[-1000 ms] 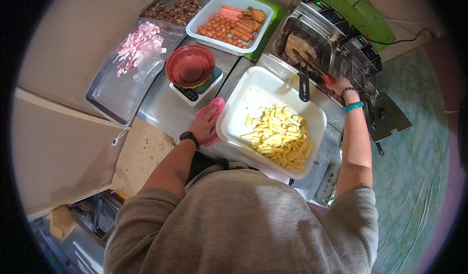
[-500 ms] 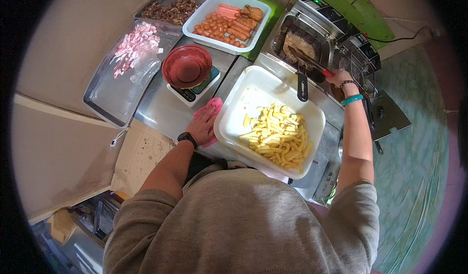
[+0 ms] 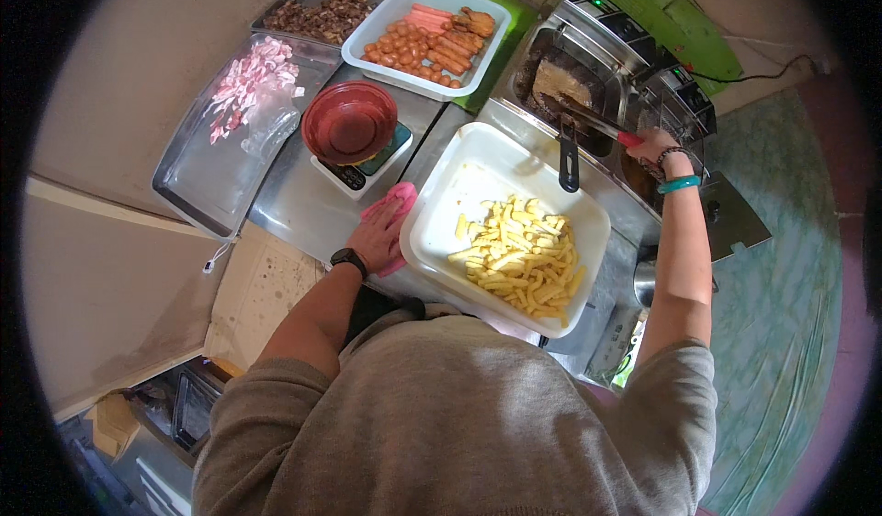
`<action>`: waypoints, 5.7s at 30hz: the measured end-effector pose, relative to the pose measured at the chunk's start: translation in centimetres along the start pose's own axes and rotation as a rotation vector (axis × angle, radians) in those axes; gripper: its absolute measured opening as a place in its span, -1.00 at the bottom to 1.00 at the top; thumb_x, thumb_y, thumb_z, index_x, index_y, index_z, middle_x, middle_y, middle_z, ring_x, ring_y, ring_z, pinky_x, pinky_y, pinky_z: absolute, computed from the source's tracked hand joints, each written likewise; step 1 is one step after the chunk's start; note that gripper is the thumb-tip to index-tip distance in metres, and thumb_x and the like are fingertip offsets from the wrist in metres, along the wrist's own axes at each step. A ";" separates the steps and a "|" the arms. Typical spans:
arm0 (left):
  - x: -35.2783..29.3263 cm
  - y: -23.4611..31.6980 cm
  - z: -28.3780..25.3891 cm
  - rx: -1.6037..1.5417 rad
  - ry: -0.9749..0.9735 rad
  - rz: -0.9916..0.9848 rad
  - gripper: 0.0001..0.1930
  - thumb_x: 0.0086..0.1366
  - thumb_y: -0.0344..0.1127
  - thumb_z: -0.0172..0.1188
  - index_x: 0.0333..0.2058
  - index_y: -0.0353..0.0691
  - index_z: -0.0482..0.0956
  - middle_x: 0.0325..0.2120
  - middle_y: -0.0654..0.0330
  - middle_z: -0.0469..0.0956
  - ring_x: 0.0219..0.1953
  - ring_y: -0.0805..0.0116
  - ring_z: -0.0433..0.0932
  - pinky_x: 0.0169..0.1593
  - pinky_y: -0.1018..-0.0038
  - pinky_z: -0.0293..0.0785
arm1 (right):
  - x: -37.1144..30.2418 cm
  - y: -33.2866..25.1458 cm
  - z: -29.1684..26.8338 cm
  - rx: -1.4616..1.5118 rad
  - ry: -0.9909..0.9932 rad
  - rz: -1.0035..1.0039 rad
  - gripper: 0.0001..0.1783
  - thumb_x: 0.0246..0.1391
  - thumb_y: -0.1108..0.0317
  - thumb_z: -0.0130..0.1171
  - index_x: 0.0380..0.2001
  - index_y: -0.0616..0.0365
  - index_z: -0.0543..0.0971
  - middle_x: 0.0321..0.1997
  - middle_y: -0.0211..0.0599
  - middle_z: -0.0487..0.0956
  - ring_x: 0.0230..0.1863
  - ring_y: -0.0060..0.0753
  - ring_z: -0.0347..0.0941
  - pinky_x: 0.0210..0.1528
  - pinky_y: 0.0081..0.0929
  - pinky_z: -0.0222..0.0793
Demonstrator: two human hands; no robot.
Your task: The person uses tongs to transfer fried chicken pieces from a deep fryer into a paper bag lined with lettuce. The person then hands the completed food order to a customer standing nearby.
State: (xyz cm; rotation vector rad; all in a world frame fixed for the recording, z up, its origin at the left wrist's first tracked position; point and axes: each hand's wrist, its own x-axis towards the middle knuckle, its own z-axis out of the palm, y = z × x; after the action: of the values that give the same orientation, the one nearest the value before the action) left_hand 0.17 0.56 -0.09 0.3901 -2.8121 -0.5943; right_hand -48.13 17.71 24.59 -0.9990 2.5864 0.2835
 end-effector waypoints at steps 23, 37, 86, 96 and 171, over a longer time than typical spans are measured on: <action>0.4 0.0 -0.3 -0.016 0.038 0.026 -0.49 0.13 -0.15 -0.09 0.09 -0.04 0.18 0.12 -0.06 0.05 0.14 -0.04 0.08 0.20 0.24 -0.01 | 2.4 0.1 2.7 -0.061 0.122 -0.048 -0.66 -0.21 0.14 0.20 -0.33 0.07 0.56 -0.70 -0.38 0.46 -0.72 -0.51 0.35 -0.70 -0.50 0.23; 0.0 0.2 -0.8 0.012 0.043 0.010 -0.49 0.11 -0.15 -0.07 0.09 -0.02 0.20 0.12 -0.04 0.06 0.13 -0.01 0.11 0.20 0.25 0.01 | -0.6 0.7 -0.9 0.396 0.084 0.093 -0.64 -0.21 0.09 0.21 -0.38 0.12 0.56 -0.69 -0.36 0.45 -0.70 -0.51 0.35 -0.65 -0.53 0.23; 0.3 0.2 -0.5 0.002 0.051 0.019 -0.47 0.10 -0.18 -0.04 0.09 -0.03 0.19 0.14 -0.01 0.03 0.17 0.04 0.06 0.20 0.27 0.00 | 6.7 -1.5 5.5 -0.171 0.339 -0.037 -0.57 -0.27 0.05 0.20 -0.37 0.16 0.57 -0.50 -0.11 0.55 -0.42 -0.16 0.50 -0.36 -0.36 0.39; 0.1 0.2 -0.3 -0.016 0.071 0.033 -0.47 0.09 -0.19 -0.04 0.09 -0.02 0.20 0.13 0.00 0.04 0.15 0.03 0.09 0.19 0.26 0.02 | -0.6 2.1 -1.9 0.324 0.006 0.019 -0.71 -0.10 0.21 0.16 -0.28 0.10 0.53 -0.78 -0.47 0.32 -0.82 -0.64 0.18 -0.81 -0.61 -0.02; 0.0 0.3 -1.0 -0.020 0.049 0.007 -0.49 0.10 -0.20 -0.04 0.08 -0.06 0.20 0.14 -0.01 0.03 0.15 0.01 0.08 0.19 0.23 0.02 | 2.4 -1.5 2.4 -0.053 0.272 0.052 -0.55 -0.25 0.06 0.16 -0.28 0.09 0.54 -0.30 -0.04 0.52 -0.19 -0.07 0.43 -0.15 -0.28 0.34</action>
State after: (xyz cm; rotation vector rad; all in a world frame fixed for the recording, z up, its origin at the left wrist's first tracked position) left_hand 0.38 0.41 0.95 0.3855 -2.7578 -0.6027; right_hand -48.16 15.89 21.38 -1.0548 2.8662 0.2456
